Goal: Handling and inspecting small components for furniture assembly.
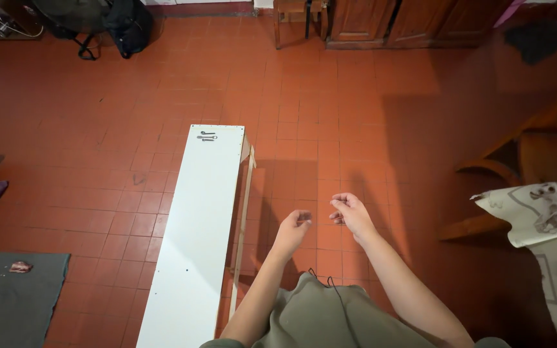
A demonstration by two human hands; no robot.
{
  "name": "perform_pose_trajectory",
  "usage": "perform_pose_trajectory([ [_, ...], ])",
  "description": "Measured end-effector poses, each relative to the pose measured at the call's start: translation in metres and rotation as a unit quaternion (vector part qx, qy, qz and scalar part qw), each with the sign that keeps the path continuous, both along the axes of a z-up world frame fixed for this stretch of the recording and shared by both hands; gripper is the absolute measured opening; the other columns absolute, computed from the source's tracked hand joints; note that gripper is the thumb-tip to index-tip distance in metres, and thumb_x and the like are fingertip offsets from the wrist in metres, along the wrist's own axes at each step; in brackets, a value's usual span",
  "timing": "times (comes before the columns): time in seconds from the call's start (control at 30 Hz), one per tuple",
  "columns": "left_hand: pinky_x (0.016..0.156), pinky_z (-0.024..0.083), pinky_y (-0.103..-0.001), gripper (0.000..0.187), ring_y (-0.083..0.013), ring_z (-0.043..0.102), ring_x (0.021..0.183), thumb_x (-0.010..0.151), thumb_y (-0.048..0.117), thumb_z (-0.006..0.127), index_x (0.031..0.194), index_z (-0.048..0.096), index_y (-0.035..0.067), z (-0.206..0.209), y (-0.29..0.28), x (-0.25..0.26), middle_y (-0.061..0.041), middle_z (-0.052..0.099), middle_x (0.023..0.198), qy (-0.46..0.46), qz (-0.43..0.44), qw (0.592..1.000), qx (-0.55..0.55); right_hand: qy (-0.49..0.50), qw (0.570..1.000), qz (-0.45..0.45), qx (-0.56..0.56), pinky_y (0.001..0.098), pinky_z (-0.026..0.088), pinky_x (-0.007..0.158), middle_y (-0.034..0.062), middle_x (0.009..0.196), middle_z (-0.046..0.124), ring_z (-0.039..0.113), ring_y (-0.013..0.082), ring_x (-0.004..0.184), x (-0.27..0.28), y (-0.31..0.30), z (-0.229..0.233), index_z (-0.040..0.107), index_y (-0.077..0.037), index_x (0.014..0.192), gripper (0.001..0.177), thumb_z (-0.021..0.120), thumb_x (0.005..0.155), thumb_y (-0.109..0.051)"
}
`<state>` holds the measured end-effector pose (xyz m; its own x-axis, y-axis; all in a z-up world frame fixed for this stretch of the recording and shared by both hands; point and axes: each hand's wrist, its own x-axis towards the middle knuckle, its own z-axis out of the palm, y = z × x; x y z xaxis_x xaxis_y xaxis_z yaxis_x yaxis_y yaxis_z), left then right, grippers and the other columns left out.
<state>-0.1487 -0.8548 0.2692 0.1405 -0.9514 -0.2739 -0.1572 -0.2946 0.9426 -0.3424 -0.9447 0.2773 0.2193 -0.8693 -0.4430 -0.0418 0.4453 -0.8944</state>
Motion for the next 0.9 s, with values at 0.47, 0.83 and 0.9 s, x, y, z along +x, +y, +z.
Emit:
perform_pose_trajectory([
  [0.47,0.097,0.053,-0.034,0.033,-0.0206,0.068,0.114,0.093,0.016,0.065,0.124,0.065,0.004,-0.010,-0.050,0.006,-0.008,0.072,0.123,0.010,-0.009,0.999,0.045,-0.022,0.999,-0.004,0.022,0.0295,0.054,0.064,0.0080,0.102,0.065,0.067,0.0144,0.074,0.013,-0.048,-0.019,0.059,-0.002,0.119,0.029,0.062,0.097,-0.020],
  [0.83,0.098,0.052,-0.034,0.033,-0.0219,0.068,0.115,0.094,0.015,0.064,0.124,0.065,0.002,-0.017,-0.147,0.050,-0.010,0.072,0.122,0.039,-0.028,0.998,0.029,0.002,0.999,-0.036,0.031,0.0291,0.053,0.064,0.0083,0.112,0.068,0.065,0.0139,0.072,0.050,-0.125,-0.015,0.061,0.000,0.130,0.040,0.062,0.097,-0.023],
  [0.9,0.099,0.051,-0.033,0.033,-0.0209,0.068,0.116,0.095,0.016,0.063,0.125,0.064,0.002,-0.019,-0.167,0.067,-0.010,0.072,0.124,0.021,-0.041,0.999,0.002,-0.007,0.999,-0.038,0.024,0.0305,0.055,0.064,0.0092,0.117,0.068,0.067,0.0153,0.074,0.066,-0.144,-0.016,0.060,0.001,0.130,0.042,0.063,0.096,-0.023],
])
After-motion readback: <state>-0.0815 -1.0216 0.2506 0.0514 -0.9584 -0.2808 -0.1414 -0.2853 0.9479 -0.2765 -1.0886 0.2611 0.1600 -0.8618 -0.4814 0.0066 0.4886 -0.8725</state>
